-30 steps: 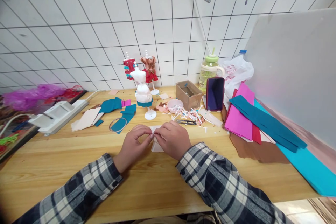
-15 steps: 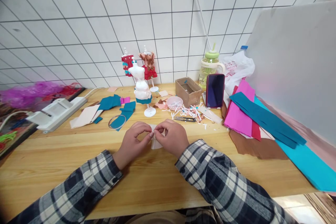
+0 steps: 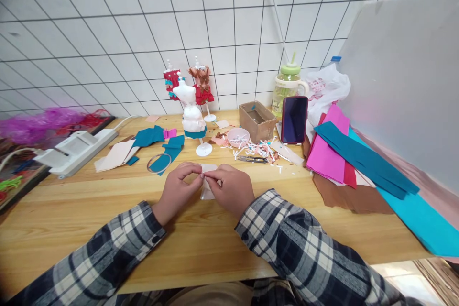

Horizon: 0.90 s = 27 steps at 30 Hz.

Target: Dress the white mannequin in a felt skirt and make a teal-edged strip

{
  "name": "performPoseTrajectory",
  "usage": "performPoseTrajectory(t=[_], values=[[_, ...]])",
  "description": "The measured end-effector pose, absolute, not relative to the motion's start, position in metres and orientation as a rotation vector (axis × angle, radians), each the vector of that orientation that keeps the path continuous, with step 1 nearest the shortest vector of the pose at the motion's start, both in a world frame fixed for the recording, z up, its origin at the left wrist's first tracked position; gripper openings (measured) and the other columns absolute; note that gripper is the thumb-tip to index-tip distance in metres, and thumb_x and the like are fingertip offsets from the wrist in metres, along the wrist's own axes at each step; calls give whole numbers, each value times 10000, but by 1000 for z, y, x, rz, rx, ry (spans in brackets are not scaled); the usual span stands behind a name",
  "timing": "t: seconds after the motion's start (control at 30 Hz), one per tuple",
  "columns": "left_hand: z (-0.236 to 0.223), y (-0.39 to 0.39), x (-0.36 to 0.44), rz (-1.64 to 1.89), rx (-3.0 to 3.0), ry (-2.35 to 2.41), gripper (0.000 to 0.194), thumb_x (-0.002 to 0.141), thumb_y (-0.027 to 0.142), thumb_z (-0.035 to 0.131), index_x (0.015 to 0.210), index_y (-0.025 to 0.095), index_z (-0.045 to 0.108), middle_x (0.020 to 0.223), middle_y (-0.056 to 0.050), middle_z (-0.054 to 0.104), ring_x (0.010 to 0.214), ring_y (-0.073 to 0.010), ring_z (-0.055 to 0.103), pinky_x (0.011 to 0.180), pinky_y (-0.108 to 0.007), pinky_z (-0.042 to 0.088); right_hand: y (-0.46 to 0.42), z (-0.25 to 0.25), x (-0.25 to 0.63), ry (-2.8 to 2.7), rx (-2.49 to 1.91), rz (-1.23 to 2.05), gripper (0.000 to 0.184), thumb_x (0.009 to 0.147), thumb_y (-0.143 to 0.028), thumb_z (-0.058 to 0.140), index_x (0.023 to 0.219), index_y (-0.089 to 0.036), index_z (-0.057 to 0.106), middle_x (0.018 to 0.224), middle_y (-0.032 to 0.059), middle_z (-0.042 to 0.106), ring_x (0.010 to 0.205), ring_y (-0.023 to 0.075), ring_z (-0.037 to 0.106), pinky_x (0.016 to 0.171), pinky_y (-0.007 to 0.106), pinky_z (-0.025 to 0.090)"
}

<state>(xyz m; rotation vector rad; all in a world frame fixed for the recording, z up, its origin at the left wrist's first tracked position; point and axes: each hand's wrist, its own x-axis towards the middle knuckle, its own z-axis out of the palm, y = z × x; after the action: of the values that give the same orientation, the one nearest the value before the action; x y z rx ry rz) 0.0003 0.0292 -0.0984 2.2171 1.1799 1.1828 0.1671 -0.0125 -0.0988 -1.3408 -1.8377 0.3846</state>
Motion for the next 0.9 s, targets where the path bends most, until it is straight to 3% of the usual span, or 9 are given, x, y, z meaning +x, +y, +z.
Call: performPoseTrajectory(t=[0.13,0.4,0.9], values=[[-100,30,1,1137,2131,1237,93,729,193,601,739,180,692,789,-37,719,775,-187,655,754,-313,515,-15,-102,168,-1902,-1352,267,226,911,-312,529,1010,-270,728,871,6,697,752,121,615,645,244,408],[-98,29,2,1097,2102,1242,127,740,224,596,753,172,711,805,-50,726,790,-190,661,776,-314,525,-14,-101,170,-1930,-1367,177,217,916,-309,523,988,-278,725,852,-6,690,769,116,618,641,239,393],[-99,29,3,1098,2182,1155,121,795,253,616,727,189,694,793,-33,726,774,-172,658,768,-301,511,-9,-98,175,-1864,-1383,196,155,873,-327,578,895,-261,717,841,-20,683,628,92,560,590,247,371]])
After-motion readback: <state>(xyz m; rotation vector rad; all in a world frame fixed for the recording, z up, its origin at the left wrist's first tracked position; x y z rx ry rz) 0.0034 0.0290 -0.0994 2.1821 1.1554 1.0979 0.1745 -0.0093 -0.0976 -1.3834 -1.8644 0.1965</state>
